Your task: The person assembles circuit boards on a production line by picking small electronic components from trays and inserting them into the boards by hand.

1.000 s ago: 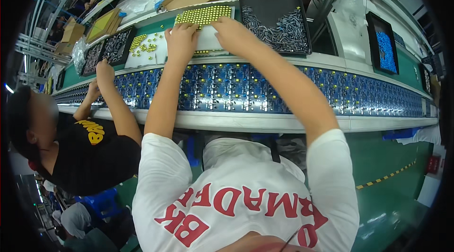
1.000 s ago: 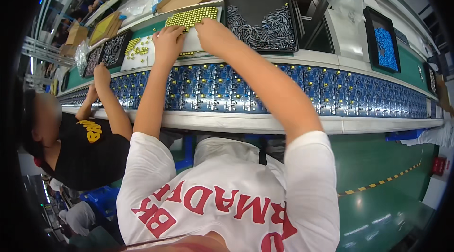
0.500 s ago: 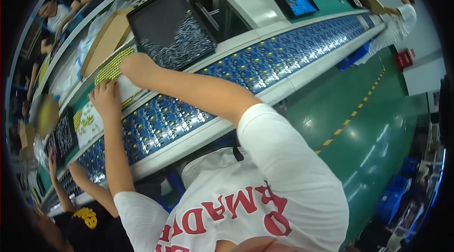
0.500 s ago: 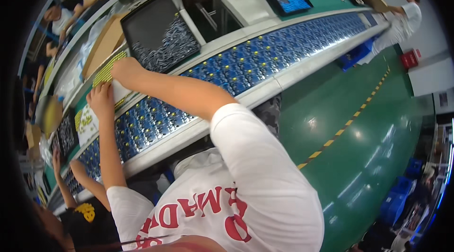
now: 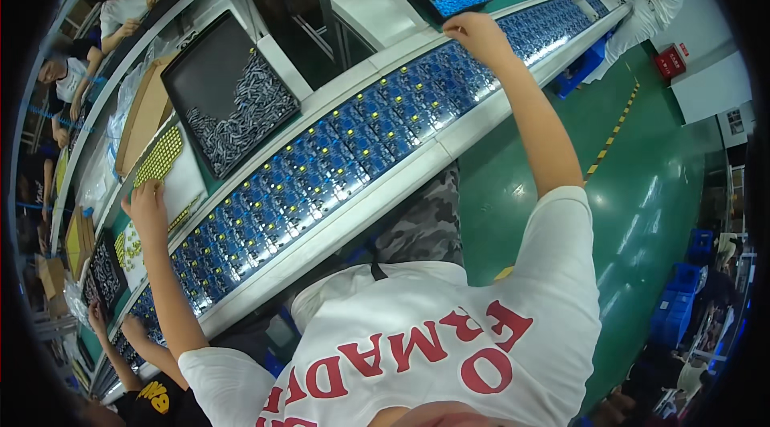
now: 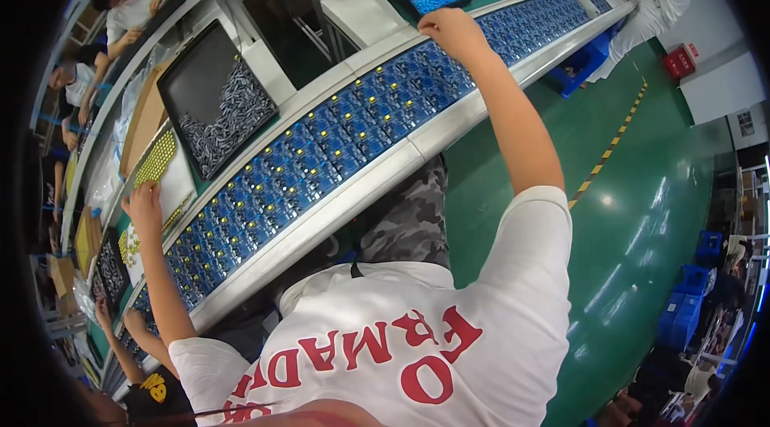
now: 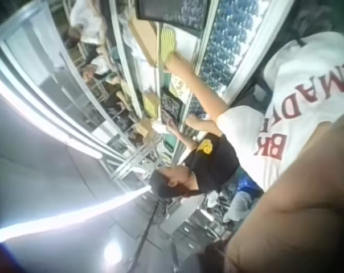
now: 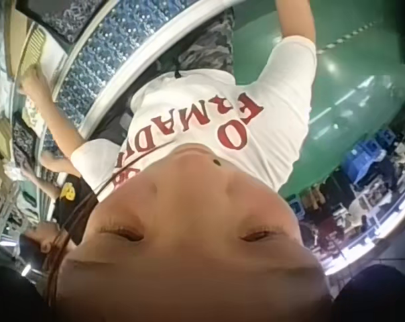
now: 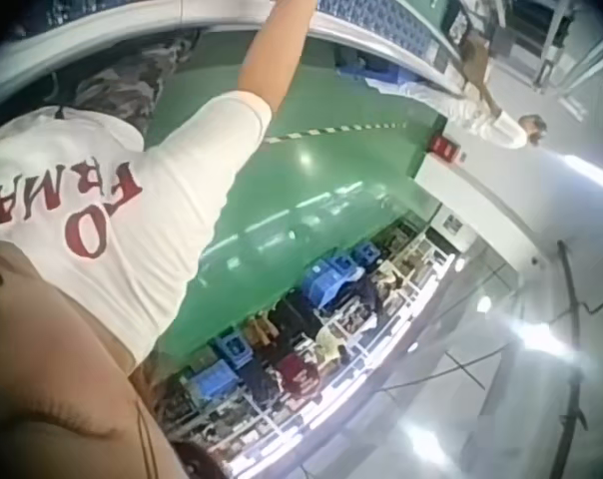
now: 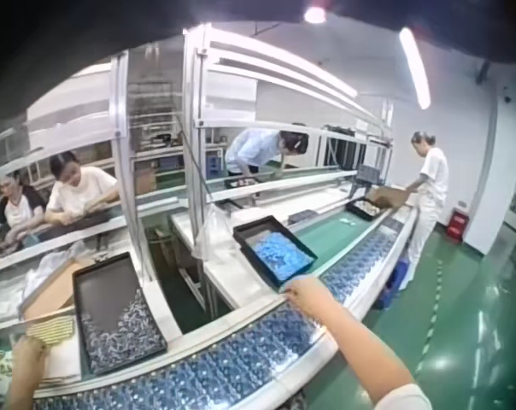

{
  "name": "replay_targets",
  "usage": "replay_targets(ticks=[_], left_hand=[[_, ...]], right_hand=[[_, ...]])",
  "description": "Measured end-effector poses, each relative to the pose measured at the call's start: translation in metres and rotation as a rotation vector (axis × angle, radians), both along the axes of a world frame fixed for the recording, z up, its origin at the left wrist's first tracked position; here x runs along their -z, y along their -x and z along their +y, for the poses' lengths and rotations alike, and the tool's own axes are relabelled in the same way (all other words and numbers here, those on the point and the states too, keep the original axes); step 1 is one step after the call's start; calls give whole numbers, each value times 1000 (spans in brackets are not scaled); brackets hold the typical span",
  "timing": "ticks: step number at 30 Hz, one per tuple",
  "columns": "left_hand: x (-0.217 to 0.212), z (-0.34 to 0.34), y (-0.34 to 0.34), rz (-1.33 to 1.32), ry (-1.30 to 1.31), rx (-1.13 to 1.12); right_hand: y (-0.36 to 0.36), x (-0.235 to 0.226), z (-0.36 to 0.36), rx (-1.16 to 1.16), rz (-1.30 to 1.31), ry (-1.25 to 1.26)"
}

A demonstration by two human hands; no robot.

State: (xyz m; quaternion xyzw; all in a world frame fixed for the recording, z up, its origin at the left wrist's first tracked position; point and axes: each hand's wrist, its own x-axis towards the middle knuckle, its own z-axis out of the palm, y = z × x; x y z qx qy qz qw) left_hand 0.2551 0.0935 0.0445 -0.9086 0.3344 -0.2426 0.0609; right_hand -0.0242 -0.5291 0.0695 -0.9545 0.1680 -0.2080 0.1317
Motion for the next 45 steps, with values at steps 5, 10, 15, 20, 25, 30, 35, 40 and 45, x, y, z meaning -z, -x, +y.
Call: replay_targets(ticks=[5,10,15,20,25,30,35,40,45], left_hand=[[-28,-21,1,249,134,-88],[-56,-113,43,335,385,102],[-63,-235,110,356,296,384],[-46,-335,156,503,320,588],[-23,-409,175,886,489,509],[-8,-444,180,877,487,535],[-1,-462,178,744,459,571],[-1,-477,178,758,413,479],[1,-482,173,712,297,411]], right_hand=[[9,32,-26,-64,58,-35],[6,41,-27,-119,2,-60],[5,48,-34,-246,-24,113],[-1,39,-37,-363,36,361],[-8,29,-30,-392,154,431],[-13,38,-37,-417,149,414],[-10,43,-42,-402,85,395],[-7,44,-41,-356,72,224],[-9,52,-43,-339,45,153]])
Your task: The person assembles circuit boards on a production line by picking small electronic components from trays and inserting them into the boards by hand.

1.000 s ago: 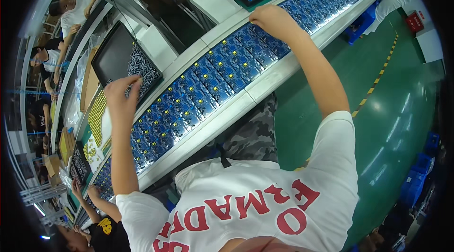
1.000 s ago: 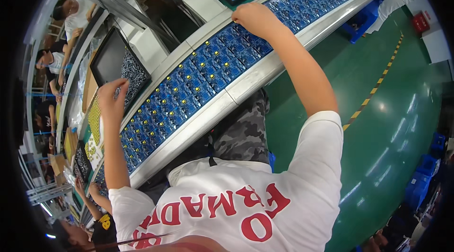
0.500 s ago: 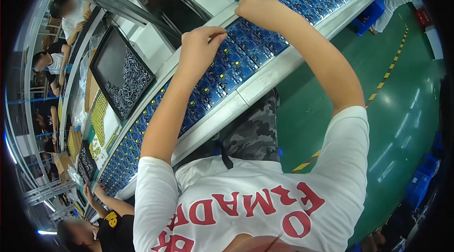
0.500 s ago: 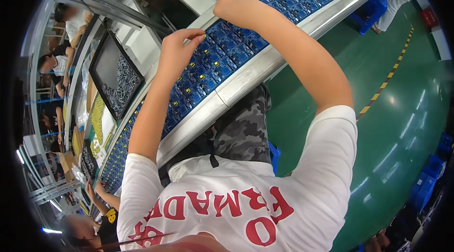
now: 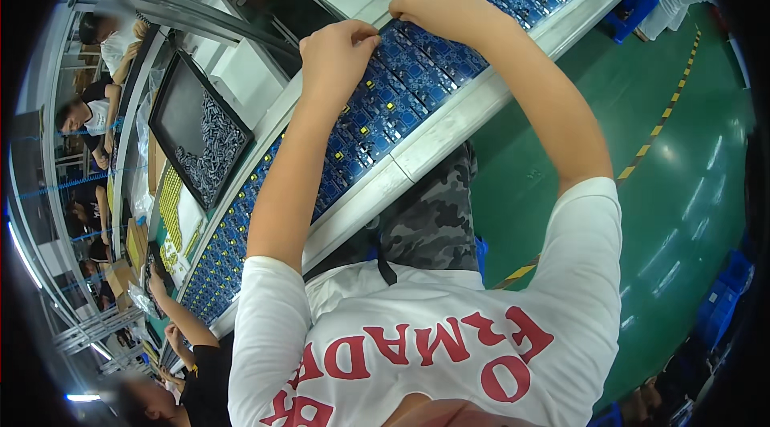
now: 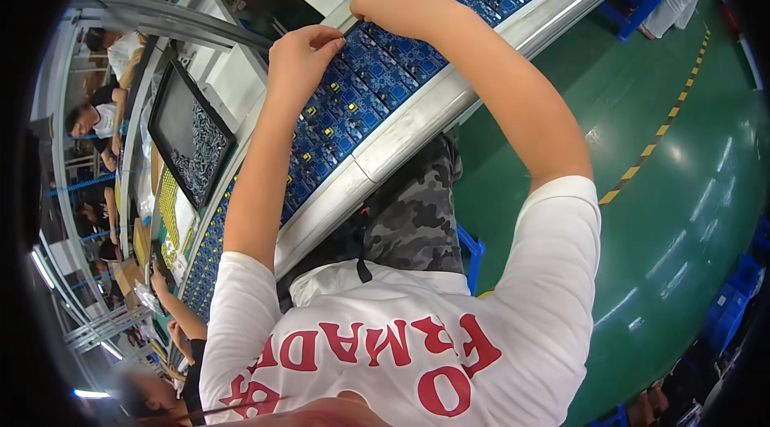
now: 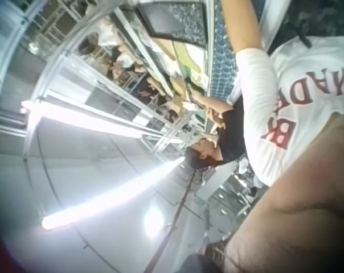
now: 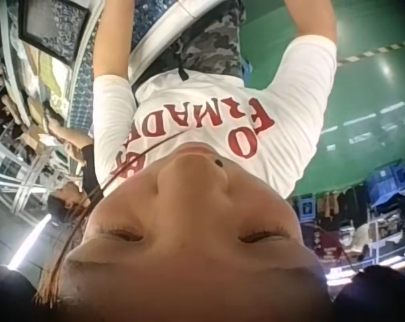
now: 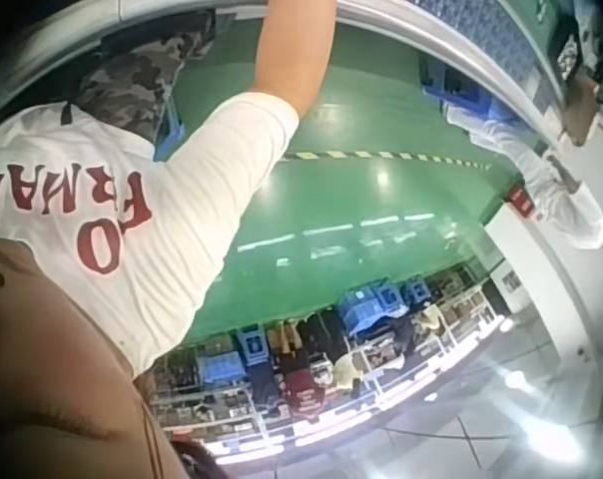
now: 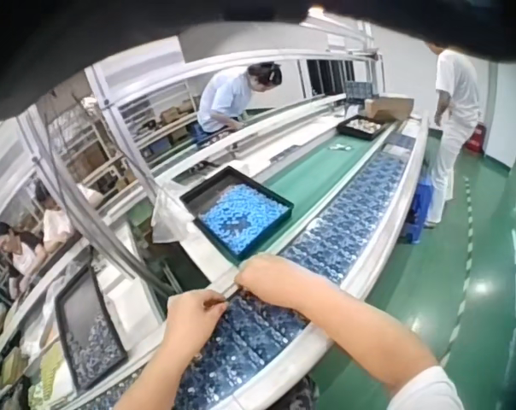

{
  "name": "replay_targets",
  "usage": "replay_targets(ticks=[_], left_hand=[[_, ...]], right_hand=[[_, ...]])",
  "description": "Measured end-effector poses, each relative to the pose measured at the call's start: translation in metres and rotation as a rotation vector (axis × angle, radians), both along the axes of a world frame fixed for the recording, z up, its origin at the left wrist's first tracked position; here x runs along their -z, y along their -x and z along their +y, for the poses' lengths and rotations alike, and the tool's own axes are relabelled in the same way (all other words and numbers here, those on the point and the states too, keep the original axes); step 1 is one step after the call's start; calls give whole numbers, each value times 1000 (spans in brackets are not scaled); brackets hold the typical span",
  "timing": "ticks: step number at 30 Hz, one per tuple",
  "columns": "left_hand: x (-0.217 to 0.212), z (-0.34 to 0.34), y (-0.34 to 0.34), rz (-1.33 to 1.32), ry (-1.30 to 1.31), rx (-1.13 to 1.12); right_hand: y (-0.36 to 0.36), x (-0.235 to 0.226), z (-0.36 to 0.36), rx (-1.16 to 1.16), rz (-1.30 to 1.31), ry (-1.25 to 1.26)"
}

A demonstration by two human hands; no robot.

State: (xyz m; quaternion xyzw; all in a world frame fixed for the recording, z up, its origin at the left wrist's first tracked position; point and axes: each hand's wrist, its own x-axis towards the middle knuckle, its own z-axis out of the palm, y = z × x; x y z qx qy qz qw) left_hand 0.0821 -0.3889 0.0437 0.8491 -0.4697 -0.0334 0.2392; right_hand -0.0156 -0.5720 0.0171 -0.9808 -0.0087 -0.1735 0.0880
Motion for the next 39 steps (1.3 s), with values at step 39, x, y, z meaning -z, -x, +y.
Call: replay_targets(ticks=[39], left_hand=[[-40,63,-7,65,52,-43]], right_hand=[[9,3,1,-38,-84,-119]])
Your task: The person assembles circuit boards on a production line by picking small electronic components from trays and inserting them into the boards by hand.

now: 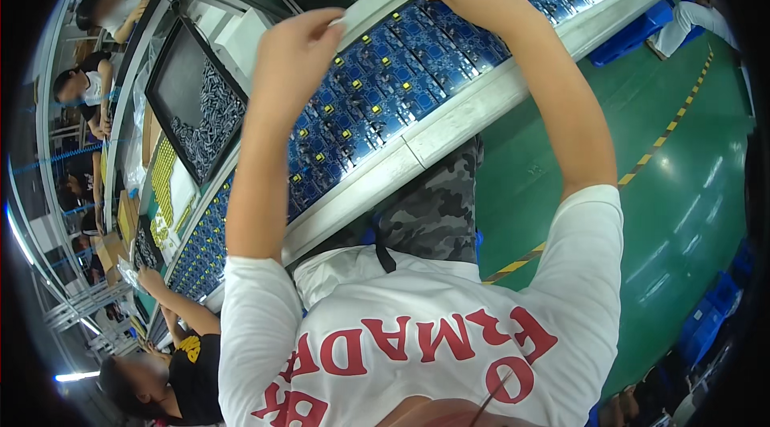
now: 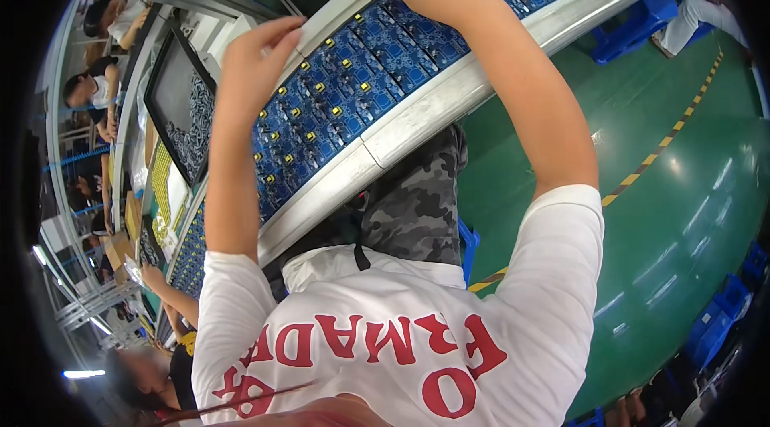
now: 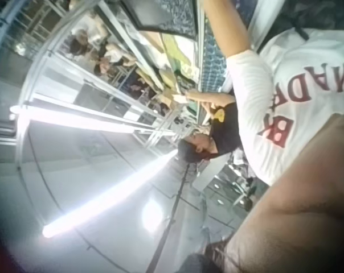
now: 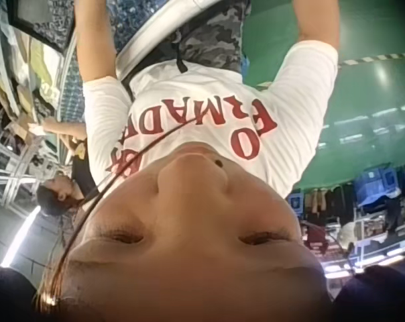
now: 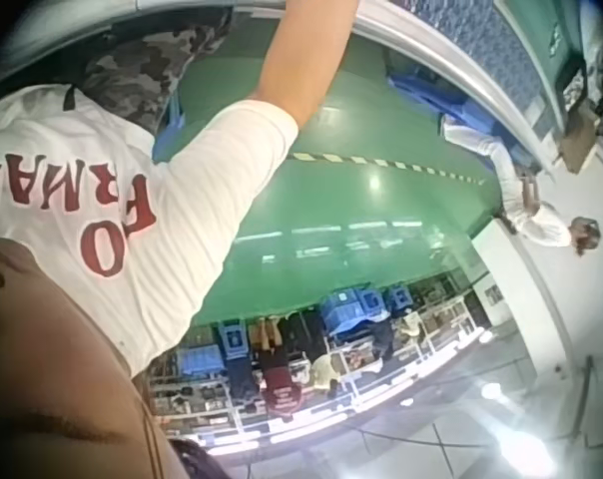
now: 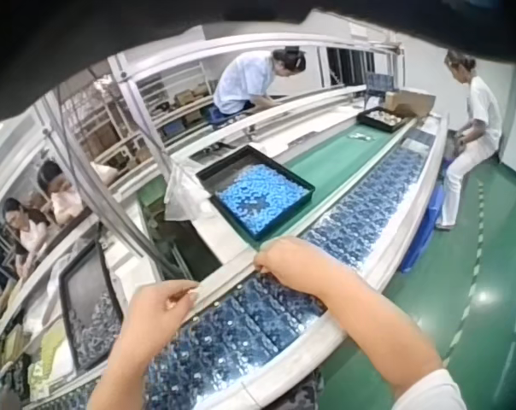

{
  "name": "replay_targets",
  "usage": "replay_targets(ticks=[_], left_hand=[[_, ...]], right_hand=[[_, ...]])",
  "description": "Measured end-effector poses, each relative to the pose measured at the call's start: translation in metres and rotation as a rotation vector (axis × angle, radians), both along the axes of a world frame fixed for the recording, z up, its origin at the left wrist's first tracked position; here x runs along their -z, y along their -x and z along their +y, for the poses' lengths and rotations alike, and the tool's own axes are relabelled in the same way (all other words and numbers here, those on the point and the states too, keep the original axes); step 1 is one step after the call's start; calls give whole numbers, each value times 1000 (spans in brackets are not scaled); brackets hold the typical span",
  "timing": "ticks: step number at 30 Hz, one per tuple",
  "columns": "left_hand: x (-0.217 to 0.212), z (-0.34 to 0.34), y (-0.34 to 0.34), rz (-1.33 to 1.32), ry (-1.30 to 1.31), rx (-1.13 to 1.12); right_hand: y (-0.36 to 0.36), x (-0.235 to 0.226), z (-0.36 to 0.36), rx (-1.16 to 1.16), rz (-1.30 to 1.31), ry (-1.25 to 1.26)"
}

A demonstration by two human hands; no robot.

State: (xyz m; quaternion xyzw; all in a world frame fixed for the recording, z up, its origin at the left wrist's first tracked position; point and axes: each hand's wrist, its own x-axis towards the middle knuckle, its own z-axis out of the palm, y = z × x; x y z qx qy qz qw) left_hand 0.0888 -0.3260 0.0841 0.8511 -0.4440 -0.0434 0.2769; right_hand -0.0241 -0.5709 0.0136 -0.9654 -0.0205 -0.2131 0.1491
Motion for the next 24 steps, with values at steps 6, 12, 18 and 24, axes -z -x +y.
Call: replay_targets(ticks=[6,12,18,24], left_hand=[[-12,172,-47,-153,16,-419],[49,377,-95,-536,-183,-654],[84,411,-93,-312,-259,-573],[65,456,-122,3,-198,-546]], right_hand=[[7,5,-4,23,-9,36],[2,-4,1,-3,-30,36],[5,-4,3,-13,-20,52],[4,-4,2,-13,-41,22]])
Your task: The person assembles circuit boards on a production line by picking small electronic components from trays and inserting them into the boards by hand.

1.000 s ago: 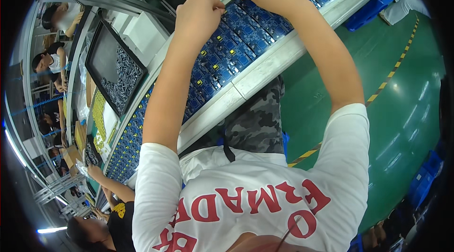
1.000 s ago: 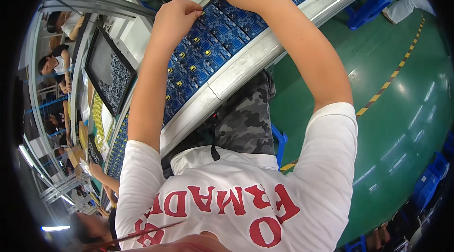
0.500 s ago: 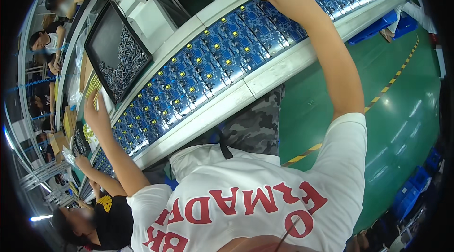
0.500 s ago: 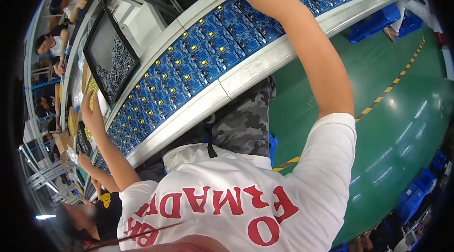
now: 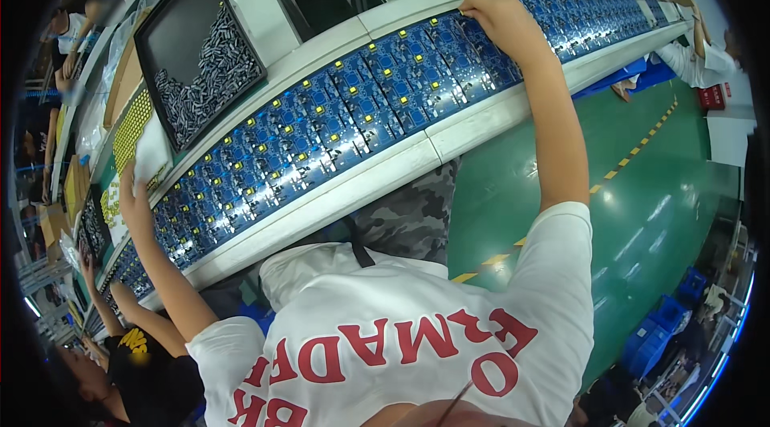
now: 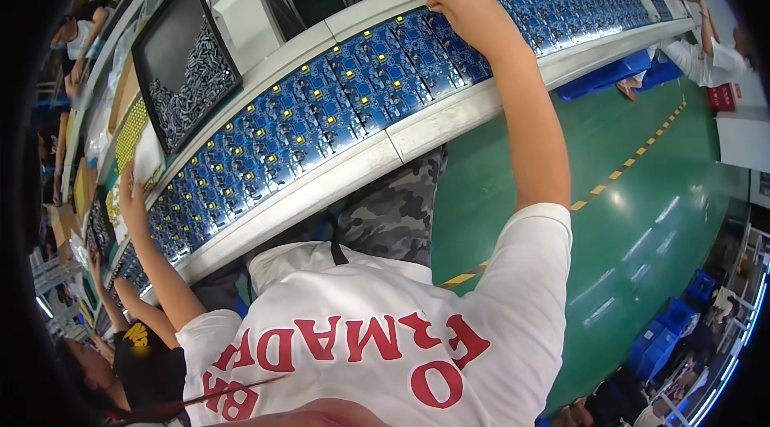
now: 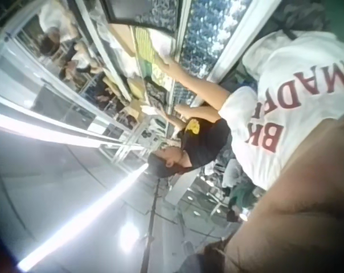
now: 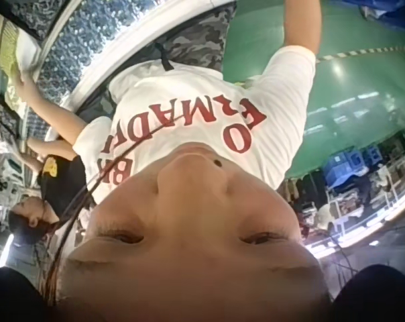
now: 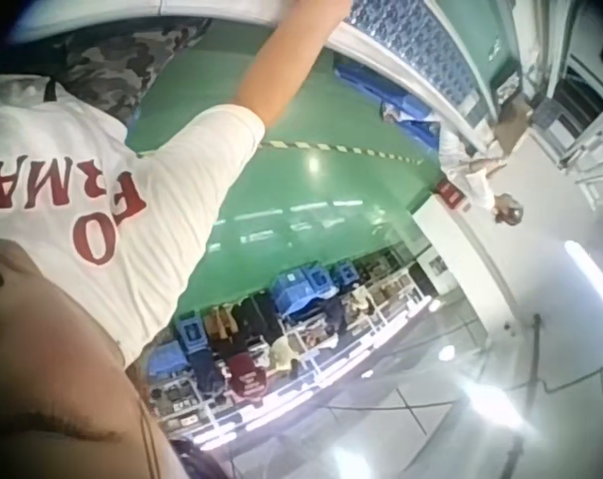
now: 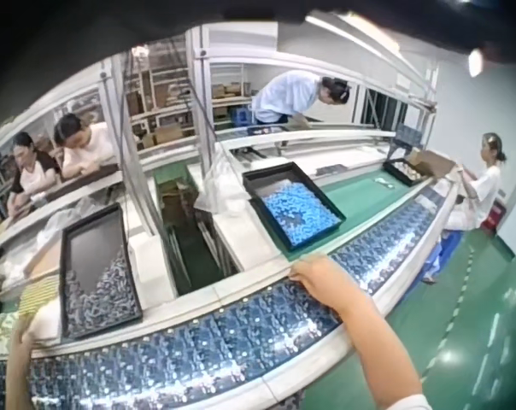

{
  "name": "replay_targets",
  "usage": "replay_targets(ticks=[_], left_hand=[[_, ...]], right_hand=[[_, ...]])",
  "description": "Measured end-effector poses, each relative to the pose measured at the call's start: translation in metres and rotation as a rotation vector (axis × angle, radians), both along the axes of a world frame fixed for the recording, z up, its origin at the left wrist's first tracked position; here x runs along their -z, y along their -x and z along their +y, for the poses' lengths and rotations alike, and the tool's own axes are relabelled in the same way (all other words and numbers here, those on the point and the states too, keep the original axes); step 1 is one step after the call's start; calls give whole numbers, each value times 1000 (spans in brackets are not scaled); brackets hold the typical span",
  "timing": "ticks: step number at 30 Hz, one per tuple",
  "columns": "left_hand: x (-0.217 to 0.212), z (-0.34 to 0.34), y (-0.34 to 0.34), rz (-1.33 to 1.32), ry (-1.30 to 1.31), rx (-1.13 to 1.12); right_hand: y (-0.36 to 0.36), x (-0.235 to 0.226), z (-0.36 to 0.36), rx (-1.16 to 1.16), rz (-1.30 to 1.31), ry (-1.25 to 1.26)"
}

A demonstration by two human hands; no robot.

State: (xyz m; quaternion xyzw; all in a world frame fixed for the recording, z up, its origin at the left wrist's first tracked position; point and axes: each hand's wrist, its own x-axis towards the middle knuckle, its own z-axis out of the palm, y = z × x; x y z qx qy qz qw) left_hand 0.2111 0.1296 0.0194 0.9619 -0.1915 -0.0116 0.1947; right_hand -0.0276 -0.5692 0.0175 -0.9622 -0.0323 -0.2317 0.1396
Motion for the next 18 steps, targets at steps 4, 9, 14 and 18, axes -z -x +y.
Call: replay_targets(ticks=[4,9,14,18], left_hand=[[14,8,-21,-141,-53,-36],[24,22,-37,-247,-116,-70],[12,12,-17,-210,74,-51],[-5,13,8,-262,110,-99]], right_hand=[[-1,-2,2,4,39,5],[-11,-6,10,20,129,46],[3,-14,2,118,262,9],[1,-70,35,237,193,23]])
